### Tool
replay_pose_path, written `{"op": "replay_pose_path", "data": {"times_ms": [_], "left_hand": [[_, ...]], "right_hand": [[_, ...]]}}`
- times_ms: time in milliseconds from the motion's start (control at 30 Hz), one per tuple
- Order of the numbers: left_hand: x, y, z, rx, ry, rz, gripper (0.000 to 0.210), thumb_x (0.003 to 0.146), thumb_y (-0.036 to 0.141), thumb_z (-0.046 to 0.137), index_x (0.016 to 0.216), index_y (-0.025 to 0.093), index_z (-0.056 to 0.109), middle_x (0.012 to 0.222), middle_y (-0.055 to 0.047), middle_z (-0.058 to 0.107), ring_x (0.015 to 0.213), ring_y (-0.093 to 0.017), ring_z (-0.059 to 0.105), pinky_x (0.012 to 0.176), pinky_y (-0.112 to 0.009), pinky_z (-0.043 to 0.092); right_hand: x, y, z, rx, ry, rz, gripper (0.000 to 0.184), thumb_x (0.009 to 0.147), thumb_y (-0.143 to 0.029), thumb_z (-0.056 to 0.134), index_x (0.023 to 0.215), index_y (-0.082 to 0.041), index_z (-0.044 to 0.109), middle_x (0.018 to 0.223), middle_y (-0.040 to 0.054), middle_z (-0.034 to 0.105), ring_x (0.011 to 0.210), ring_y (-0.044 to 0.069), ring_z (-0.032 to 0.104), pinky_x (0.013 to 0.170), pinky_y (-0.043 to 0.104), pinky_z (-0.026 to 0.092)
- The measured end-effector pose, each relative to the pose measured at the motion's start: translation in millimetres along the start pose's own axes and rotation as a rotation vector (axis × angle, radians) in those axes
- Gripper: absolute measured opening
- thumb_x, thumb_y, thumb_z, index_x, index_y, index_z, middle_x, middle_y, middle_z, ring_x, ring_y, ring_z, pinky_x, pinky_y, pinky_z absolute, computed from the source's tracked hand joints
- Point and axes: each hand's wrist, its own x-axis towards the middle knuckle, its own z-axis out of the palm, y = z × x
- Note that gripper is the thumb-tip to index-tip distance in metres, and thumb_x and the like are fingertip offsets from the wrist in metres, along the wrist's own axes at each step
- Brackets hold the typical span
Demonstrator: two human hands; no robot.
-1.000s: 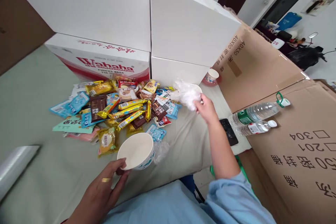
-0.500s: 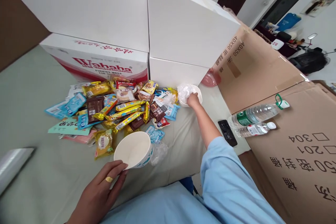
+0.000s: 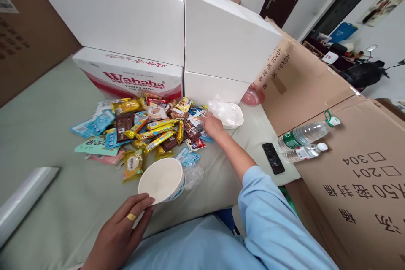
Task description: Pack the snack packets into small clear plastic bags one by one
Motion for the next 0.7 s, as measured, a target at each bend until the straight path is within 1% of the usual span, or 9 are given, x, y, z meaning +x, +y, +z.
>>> {"op": "replay_pose_path", "data": {"times_ms": [67, 133, 200, 267, 333, 400, 500, 600, 700], "left_hand": [[-4.2, 1.2, -3.4, 0.020, 0.007, -0.001, 0.015, 0.101, 0.020, 0.052, 0.110, 0.023, 0.064, 0.099, -0.007, 0.072, 0.084, -0.017, 0.075, 0.075, -0.024, 0.061], [-10.3, -0.2, -6.0, 0.045, 0.008, -0.017, 0.014, 0.101, 0.021, 0.052, 0.109, 0.022, 0.064, 0.099, -0.007, 0.071, 0.083, -0.016, 0.074, 0.075, -0.024, 0.061], [-16.8, -3.5, -6.6, 0.071, 0.007, -0.042, 0.013, 0.102, 0.022, 0.052, 0.108, 0.021, 0.064, 0.099, -0.007, 0.071, 0.083, -0.016, 0.074, 0.075, -0.024, 0.061], [-21.4, -7.6, -5.3, 0.089, 0.007, -0.055, 0.013, 0.102, 0.023, 0.052, 0.107, 0.021, 0.064, 0.099, -0.008, 0.070, 0.083, -0.016, 0.074, 0.075, -0.024, 0.061], [-23.2, -11.0, -2.9, 0.087, 0.012, -0.049, 0.013, 0.101, 0.023, 0.052, 0.106, 0.021, 0.065, 0.099, -0.007, 0.070, 0.083, -0.016, 0.075, 0.075, -0.023, 0.060], [-22.4, -13.4, -0.6, 0.076, 0.015, -0.039, 0.014, 0.101, 0.023, 0.052, 0.105, 0.020, 0.065, 0.099, -0.007, 0.070, 0.083, -0.016, 0.075, 0.075, -0.022, 0.060], [-19.1, -14.9, 1.5, 0.076, 0.009, -0.047, 0.014, 0.101, 0.023, 0.053, 0.105, 0.021, 0.066, 0.100, -0.007, 0.071, 0.084, -0.016, 0.075, 0.076, -0.022, 0.060], [-15.4, -14.3, 3.4, 0.086, -0.004, -0.071, 0.014, 0.102, 0.024, 0.052, 0.105, 0.021, 0.066, 0.100, -0.007, 0.071, 0.083, -0.015, 0.075, 0.076, -0.021, 0.060], [-9.9, -11.3, 6.7, 0.097, -0.012, -0.072, 0.015, 0.103, 0.025, 0.050, 0.104, 0.022, 0.065, 0.097, -0.006, 0.070, 0.079, -0.014, 0.074, 0.072, -0.019, 0.059]], "right_hand": [[2.1, -3.5, 6.1, -0.010, -0.015, -0.006, 0.036, 0.105, -0.026, 0.042, 0.127, -0.023, 0.071, 0.129, 0.0117, 0.067, 0.118, 0.029, 0.056, 0.092, 0.036, 0.049], [-0.1, 3.8, 4.5, -0.010, 0.086, -0.018, 0.041, 0.107, -0.026, 0.035, 0.124, -0.022, 0.072, 0.124, 0.0127, 0.069, 0.124, 0.030, 0.051, 0.100, 0.040, 0.044], [-3.7, 20.7, 0.3, -0.021, 0.253, -0.002, 0.041, 0.107, -0.028, 0.036, 0.125, -0.023, 0.073, 0.133, 0.0115, 0.066, 0.134, 0.032, 0.042, 0.112, 0.046, 0.034], [-5.6, 45.0, -1.0, -0.035, 0.379, 0.057, 0.036, 0.105, -0.027, 0.042, 0.119, -0.024, 0.076, 0.147, 0.0079, 0.060, 0.145, 0.033, 0.030, 0.121, 0.053, 0.019], [-3.7, 72.6, 2.7, -0.004, 0.362, 0.144, 0.032, 0.103, -0.025, 0.047, 0.114, -0.024, 0.077, 0.157, 0.0043, 0.051, 0.152, 0.032, 0.020, 0.125, 0.054, 0.009], [4.2, 98.7, 8.9, 0.063, 0.274, 0.206, 0.031, 0.102, -0.025, 0.047, 0.117, -0.023, 0.075, 0.160, 0.0047, 0.049, 0.150, 0.029, 0.026, 0.124, 0.049, 0.016], [28.9, 127.1, 15.1, 0.125, 0.182, 0.235, 0.032, 0.102, -0.024, 0.046, 0.123, -0.018, 0.070, 0.152, 0.0106, 0.056, 0.137, 0.024, 0.043, 0.116, 0.039, 0.032], [59.0, 138.4, 17.7, 0.146, 0.157, 0.273, 0.036, 0.104, -0.030, 0.044, 0.132, -0.016, 0.061, 0.141, 0.0139, 0.062, 0.126, 0.025, 0.051, 0.108, 0.039, 0.040], [76.2, 135.2, 25.7, 0.147, 0.135, 0.320, 0.040, 0.103, -0.033, 0.045, 0.140, -0.019, 0.052, 0.140, 0.0140, 0.061, 0.125, 0.029, 0.050, 0.102, 0.044, 0.043]]}}
